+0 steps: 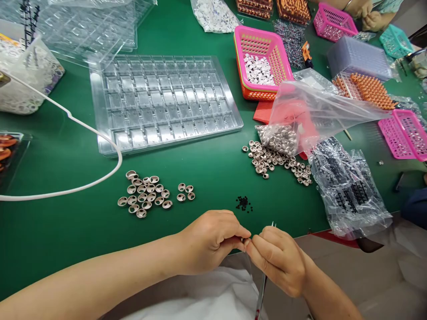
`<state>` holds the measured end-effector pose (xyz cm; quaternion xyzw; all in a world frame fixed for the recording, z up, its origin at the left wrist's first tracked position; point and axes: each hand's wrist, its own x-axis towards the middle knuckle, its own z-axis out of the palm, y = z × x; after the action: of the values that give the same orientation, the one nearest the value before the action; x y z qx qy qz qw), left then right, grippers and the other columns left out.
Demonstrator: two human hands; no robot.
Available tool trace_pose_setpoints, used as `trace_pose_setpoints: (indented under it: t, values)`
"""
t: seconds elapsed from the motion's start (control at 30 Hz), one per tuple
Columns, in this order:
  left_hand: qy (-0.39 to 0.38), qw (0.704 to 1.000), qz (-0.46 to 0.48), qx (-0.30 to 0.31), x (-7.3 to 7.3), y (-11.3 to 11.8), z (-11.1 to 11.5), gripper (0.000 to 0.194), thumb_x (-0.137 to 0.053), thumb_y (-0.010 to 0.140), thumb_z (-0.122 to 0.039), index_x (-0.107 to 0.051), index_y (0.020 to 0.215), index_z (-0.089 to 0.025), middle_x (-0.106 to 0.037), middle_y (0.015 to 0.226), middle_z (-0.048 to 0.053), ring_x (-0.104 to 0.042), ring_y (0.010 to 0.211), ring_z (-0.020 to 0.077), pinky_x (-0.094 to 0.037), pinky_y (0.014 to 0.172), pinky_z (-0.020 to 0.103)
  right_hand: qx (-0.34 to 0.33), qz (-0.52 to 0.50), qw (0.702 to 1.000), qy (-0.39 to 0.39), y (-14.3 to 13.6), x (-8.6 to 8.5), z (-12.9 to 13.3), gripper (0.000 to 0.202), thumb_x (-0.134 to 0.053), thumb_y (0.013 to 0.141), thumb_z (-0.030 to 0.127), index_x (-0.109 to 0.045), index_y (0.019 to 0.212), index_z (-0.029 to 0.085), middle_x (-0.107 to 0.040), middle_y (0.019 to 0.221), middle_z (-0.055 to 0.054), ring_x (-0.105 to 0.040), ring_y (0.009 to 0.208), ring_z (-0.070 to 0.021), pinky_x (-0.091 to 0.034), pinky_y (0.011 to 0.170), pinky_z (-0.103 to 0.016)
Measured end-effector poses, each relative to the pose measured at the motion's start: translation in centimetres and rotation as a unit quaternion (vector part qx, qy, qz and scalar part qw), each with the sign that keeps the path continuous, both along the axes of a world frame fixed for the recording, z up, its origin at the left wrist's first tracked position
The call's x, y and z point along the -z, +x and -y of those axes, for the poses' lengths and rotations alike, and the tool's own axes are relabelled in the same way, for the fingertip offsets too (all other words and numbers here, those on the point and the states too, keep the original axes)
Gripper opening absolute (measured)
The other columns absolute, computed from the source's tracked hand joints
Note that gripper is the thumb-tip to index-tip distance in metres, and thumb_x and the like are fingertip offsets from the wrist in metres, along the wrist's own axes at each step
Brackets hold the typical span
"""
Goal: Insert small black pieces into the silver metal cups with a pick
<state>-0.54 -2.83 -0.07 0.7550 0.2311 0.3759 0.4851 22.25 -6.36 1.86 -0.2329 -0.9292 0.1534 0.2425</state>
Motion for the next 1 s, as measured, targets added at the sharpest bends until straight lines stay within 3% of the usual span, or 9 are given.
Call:
trace_pose_setpoints:
  t: [0.17, 0.53, 1.0]
  values:
    - [-0.013, 1.0, -0.005, -0.008, -0.08, 0.01, -0.01, 0.014, -0.058, 0.1, -0.016, -0.072, 0.1, -0.016, -0.078, 0.075, 0.006, -0.07, 0.065, 0.0159, -0.057, 0.066, 0.026, 0.003, -0.036, 0.999, 0.028, -0.38, 0.07, -0.51, 0.031, -0.041, 0.094, 0.004, -0.068, 0.109, -0.001, -0.068, 0.089, -0.014, -0.049, 0.068, -0.0179, -0.037, 0.05, -0.034]
    - [-0.082, 0.997, 0.012, -0.007, 0.42, -0.02, -0.41, 0.011, -0.07, 0.095, -0.02, -0.076, 0.102, -0.016, -0.081, 0.08, 0.007, -0.074, 0.071, 0.0164, -0.06, 0.069, 0.024, 0.025, -0.016, 0.999, 0.024, 0.09, 0.0, -0.35, 0.034, -0.041, 0.093, 0.005, -0.065, 0.118, 0.004, -0.068, 0.091, -0.013, -0.054, 0.069, -0.0186, -0.043, 0.053, -0.033]
    - [-0.111, 0.993, -0.013, 0.026, 0.72, -0.24, -0.54, 0.017, -0.068, 0.094, -0.016, -0.075, 0.109, -0.013, -0.08, 0.086, 0.009, -0.073, 0.076, 0.0173, -0.058, 0.072, 0.024, 0.018, -0.003, 0.999, 0.03, 0.13, -0.17, -0.41, 0.032, -0.04, 0.094, 0.004, -0.064, 0.115, -0.002, -0.069, 0.093, -0.016, -0.054, 0.069, -0.0189, -0.04, 0.053, -0.034]
